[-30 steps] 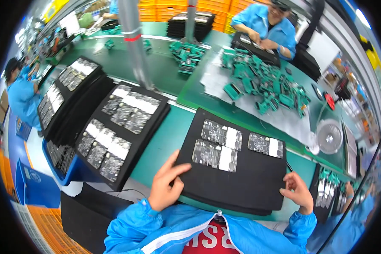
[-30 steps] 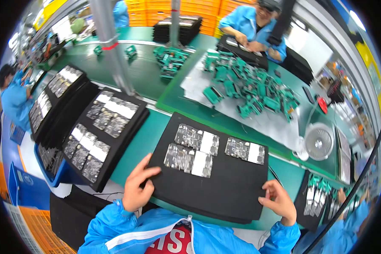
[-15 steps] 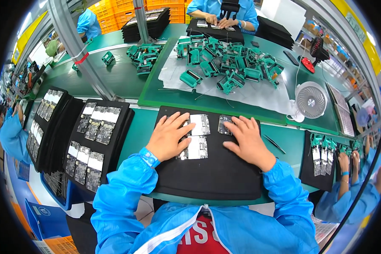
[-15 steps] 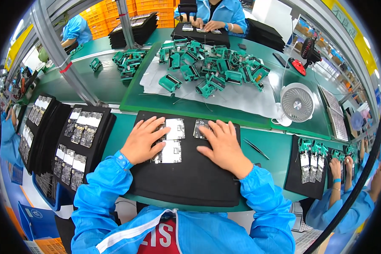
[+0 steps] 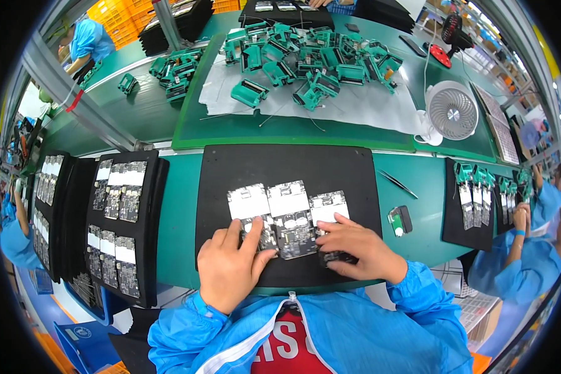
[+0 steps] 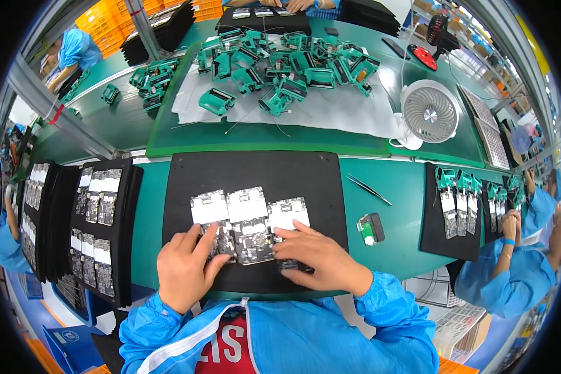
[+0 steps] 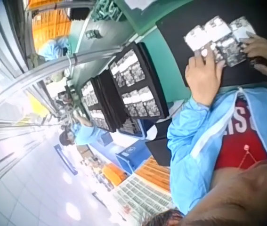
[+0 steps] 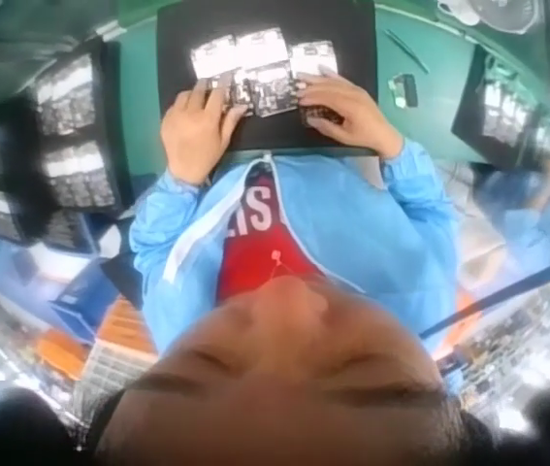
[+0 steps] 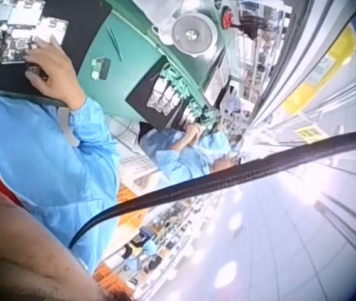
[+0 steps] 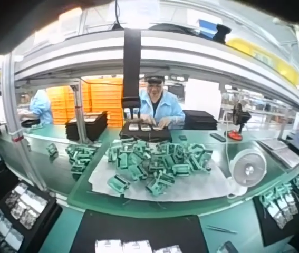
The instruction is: The person assembles small green plastic components onto circuit board units by hand, placing the completed units into a black mounting tray on an assembly line.
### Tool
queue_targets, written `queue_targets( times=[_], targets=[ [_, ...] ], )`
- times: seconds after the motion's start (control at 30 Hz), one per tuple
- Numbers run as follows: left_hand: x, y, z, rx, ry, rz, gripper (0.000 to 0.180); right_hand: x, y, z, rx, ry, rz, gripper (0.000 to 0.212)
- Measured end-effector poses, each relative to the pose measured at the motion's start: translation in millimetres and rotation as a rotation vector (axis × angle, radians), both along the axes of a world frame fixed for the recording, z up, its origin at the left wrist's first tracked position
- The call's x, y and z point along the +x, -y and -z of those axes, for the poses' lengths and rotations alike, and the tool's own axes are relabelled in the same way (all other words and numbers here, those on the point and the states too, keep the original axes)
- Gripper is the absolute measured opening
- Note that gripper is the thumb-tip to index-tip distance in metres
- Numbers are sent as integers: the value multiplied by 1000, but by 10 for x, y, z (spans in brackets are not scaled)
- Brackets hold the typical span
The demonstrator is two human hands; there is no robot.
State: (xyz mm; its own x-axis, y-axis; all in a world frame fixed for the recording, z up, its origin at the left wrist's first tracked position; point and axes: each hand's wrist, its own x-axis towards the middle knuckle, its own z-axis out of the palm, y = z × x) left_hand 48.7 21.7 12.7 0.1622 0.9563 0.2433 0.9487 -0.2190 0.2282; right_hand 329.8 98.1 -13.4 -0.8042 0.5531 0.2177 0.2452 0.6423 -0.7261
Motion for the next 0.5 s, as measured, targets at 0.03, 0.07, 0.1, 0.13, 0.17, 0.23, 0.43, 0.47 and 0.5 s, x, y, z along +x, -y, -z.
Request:
queue_targets(
  times=[0.03,0.07,0.1,0.13,0.17,0.23,0.43,0.47,0.5],
  targets=[
    [27,8,-2,8,13,0,54,59,-27,33,24,-49,78,33],
    [31,-11,-17,8,15,1,54,112,-60,40,48,-98,155,29],
    [25,-50,-42,77,12,24,52,161,-106,-1,99,-117,252,26],
    [9,-69,-70,147,3,35,50,232,-154,-3,135,-125,346,25],
    [2,-47,-121,99,175,104,46,285,-182,-10,116,-111,446,22],
    [32,-24,-248,-87,668,389,42,401,-216,-39,181,-81,564,19],
    [424,-23,-755,-463,1604,1436,38,550,-114,67,265,13,588,13],
    [484,-8,-830,-429,1577,1370,38,564,-96,86,206,16,604,12],
    [559,28,-851,-421,1711,1434,38,593,-109,134,191,8,590,10]
  ],
)
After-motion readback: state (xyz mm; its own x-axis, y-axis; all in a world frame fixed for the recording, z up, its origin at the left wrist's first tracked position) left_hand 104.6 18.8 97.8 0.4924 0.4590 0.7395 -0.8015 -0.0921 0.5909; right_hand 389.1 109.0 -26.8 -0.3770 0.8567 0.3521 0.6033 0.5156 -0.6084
